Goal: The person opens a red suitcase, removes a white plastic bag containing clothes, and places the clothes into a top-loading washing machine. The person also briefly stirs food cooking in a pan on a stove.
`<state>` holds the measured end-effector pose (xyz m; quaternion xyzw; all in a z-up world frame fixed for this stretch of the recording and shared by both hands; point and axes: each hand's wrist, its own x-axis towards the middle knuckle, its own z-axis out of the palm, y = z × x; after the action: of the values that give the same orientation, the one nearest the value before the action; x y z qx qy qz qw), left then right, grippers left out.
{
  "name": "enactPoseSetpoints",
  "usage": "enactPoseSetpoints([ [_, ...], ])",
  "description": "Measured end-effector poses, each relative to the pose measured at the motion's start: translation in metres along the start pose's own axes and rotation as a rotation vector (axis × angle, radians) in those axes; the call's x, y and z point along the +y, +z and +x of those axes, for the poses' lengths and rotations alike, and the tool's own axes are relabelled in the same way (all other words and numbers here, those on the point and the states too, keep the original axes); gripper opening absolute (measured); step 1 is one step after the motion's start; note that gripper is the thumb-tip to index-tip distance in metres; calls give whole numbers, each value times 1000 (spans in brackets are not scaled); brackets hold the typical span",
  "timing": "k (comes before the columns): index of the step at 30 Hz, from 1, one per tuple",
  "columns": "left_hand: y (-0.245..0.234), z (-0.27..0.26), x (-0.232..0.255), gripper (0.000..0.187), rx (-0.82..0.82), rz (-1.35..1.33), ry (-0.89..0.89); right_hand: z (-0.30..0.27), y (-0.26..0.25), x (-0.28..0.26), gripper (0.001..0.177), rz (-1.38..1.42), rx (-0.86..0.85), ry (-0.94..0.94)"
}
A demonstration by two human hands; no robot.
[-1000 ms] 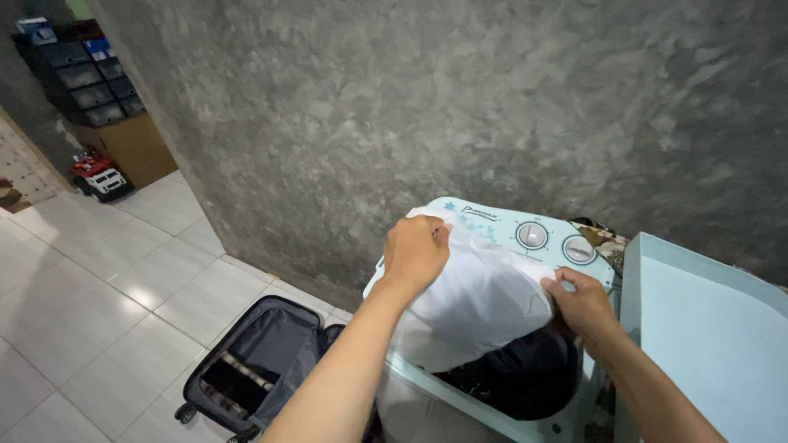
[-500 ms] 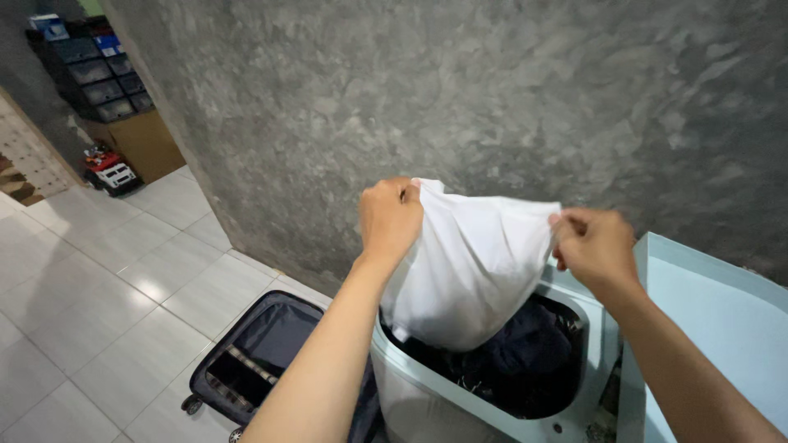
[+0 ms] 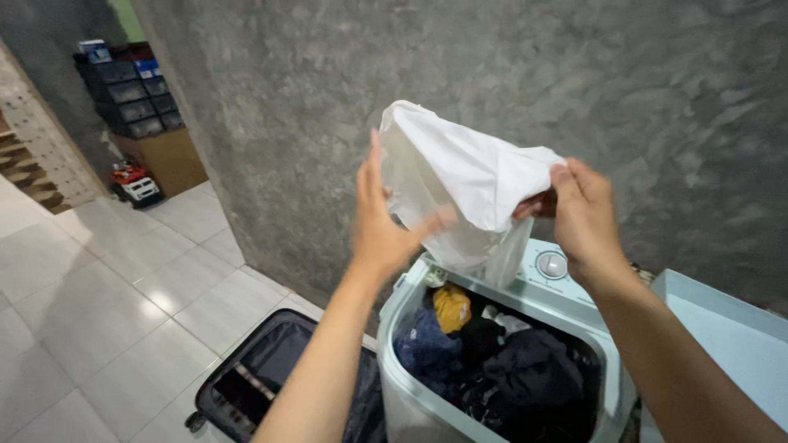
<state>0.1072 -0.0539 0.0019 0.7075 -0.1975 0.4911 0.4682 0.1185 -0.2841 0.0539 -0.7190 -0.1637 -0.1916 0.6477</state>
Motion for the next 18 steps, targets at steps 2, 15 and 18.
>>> enactPoseSetpoints([
  [2, -5, -28, -9, 117, -92, 37, -20, -5, 16, 0, 35, 114, -77, 168],
  [15, -74, -125, -104, 23, 447, 478, -715, -87, 79, 123, 35, -27, -544, 318],
  [18, -109, -153, -126, 24, 620, 610, -694, -109, 74, 165, 46, -578, -617, 495],
])
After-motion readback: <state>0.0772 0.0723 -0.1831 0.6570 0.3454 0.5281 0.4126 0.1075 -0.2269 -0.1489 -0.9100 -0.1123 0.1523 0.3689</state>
